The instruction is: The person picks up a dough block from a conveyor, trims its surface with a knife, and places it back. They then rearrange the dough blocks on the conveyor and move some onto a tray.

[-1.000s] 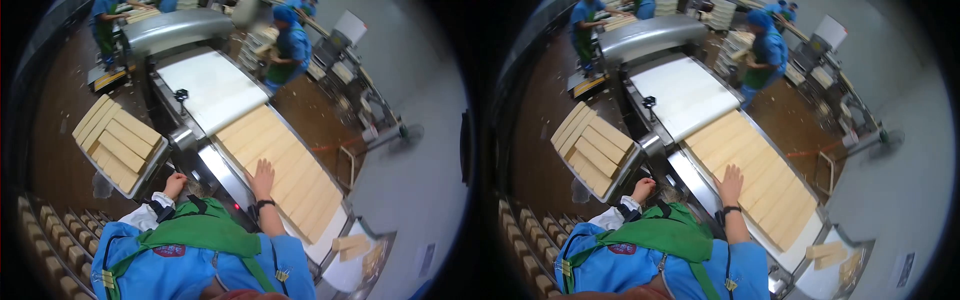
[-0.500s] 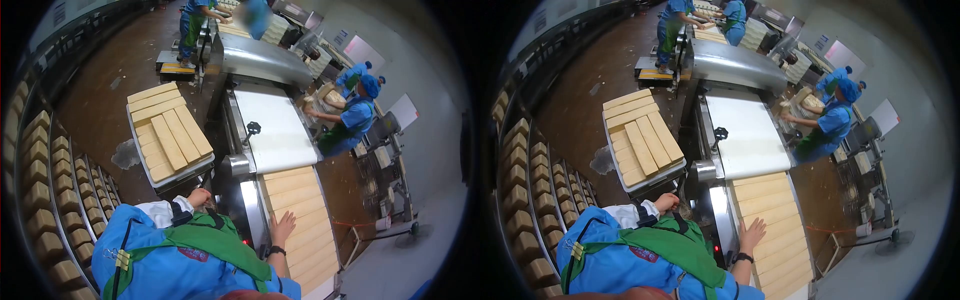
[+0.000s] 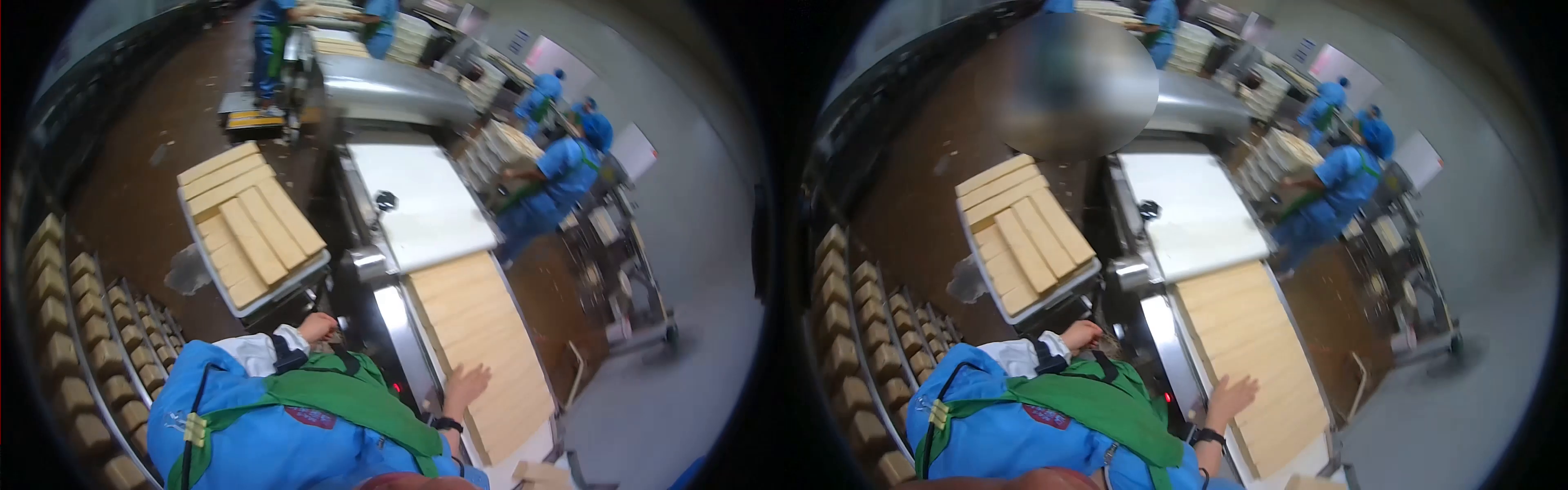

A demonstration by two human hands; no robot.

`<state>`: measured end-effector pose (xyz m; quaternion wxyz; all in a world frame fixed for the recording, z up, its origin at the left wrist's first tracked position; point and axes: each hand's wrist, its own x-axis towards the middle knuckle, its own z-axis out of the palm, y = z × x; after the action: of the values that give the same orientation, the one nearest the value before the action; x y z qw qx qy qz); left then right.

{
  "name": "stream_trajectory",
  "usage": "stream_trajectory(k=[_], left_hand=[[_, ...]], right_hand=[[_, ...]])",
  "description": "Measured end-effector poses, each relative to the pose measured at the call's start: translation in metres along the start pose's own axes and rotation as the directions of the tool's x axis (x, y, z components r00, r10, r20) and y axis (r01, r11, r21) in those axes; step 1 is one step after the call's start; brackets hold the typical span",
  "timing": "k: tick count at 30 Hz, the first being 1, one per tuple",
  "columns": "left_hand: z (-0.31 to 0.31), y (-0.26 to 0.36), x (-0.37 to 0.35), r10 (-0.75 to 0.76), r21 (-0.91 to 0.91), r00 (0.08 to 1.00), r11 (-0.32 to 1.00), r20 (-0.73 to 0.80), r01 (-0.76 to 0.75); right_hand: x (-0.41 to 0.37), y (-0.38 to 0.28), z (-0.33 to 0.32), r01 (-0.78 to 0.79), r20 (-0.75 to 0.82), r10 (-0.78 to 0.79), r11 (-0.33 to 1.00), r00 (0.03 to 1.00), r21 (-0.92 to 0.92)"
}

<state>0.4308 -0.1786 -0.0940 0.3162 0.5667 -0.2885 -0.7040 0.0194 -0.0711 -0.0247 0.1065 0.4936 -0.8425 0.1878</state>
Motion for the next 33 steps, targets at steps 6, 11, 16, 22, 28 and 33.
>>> stream_trajectory(k=[6, 11, 16, 22, 28, 33], left_hand=[[0.022, 0.009, -0.004, 0.005, 0.055, 0.996, 0.998, 0.089, -0.010], [0.055, 0.004, 0.018, -0.044, 0.099, 0.960, 0.995, 0.275, 0.018], [0.119, 0.017, 0.021, -0.136, 0.223, 0.867, 0.974, 0.480, 0.029], [0.190, 0.031, 0.021, -0.162, 0.301, 0.717, 0.951, 0.678, -0.069], [0.256, 0.031, 0.002, -0.201, 0.405, 0.597, 0.885, 0.777, -0.229], [0.289, 0.014, -0.008, -0.293, 0.502, 0.565, 0.825, 0.771, -0.258]], right_hand=[[-0.028, 0.015, -0.002, -0.149, -0.011, 0.150, 0.985, 0.989, 0.085], [-0.064, 0.020, -0.042, -0.218, -0.050, 0.219, 0.976, 0.974, 0.026], [-0.118, 0.050, -0.076, -0.383, -0.082, 0.382, 0.924, 0.921, 0.006], [-0.193, 0.078, -0.113, -0.644, -0.219, 0.628, 0.765, 0.746, 0.000], [-0.256, 0.066, -0.136, -0.819, -0.312, 0.783, 0.573, 0.538, 0.025], [-0.288, 0.057, -0.137, -0.883, -0.320, 0.849, 0.463, 0.420, 0.071]])
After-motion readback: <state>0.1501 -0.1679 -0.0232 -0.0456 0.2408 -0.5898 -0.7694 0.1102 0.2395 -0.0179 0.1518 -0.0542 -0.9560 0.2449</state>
